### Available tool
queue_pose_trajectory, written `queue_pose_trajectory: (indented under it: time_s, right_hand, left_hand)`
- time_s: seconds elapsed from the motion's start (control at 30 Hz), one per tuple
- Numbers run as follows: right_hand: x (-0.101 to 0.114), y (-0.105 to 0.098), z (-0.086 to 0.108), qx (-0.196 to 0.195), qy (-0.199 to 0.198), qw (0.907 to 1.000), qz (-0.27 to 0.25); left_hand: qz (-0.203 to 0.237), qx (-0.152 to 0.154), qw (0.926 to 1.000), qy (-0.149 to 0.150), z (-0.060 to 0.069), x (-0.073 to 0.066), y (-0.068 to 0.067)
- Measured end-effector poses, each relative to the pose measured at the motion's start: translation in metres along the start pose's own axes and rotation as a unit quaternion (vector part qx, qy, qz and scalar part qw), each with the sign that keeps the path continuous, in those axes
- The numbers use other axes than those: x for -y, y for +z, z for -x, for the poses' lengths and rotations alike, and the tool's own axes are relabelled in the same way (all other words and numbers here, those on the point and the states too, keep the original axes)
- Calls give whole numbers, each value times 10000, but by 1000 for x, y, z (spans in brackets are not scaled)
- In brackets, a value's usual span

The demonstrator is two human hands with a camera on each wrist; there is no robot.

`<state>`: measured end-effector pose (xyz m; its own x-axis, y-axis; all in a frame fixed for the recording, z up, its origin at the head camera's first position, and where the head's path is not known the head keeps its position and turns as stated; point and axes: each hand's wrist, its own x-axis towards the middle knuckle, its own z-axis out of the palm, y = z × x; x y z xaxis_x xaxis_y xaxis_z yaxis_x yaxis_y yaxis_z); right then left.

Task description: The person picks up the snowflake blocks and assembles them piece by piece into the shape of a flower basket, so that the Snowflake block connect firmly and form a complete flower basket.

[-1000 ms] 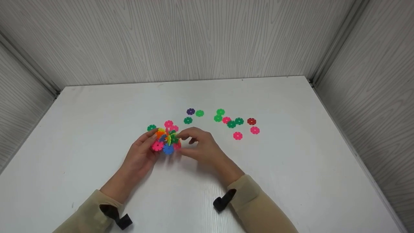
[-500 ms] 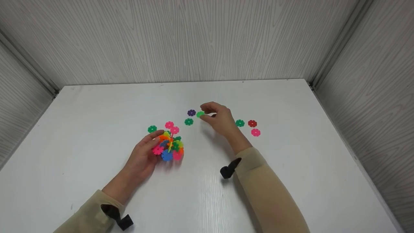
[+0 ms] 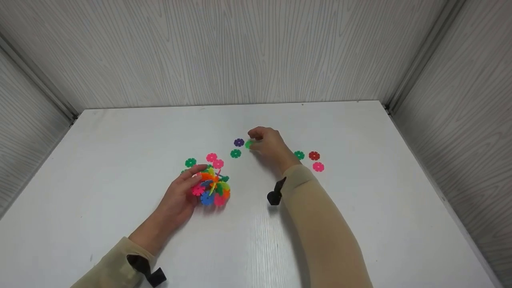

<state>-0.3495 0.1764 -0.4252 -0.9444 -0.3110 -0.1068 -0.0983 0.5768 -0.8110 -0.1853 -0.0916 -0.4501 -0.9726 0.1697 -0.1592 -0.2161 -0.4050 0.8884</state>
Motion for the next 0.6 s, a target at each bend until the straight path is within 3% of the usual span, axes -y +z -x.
queue_pose_trajectory:
  time_s: [0.3,0.6]
  right_hand:
    - [-5,4,-1,23,-172,9995,256]
    - [1,10,17,48,-103,9988,479]
  left_hand:
    - [-61,36,10000,-21,-1,-1,1]
    - [-216,-19,9998,14,-5,-1,3]
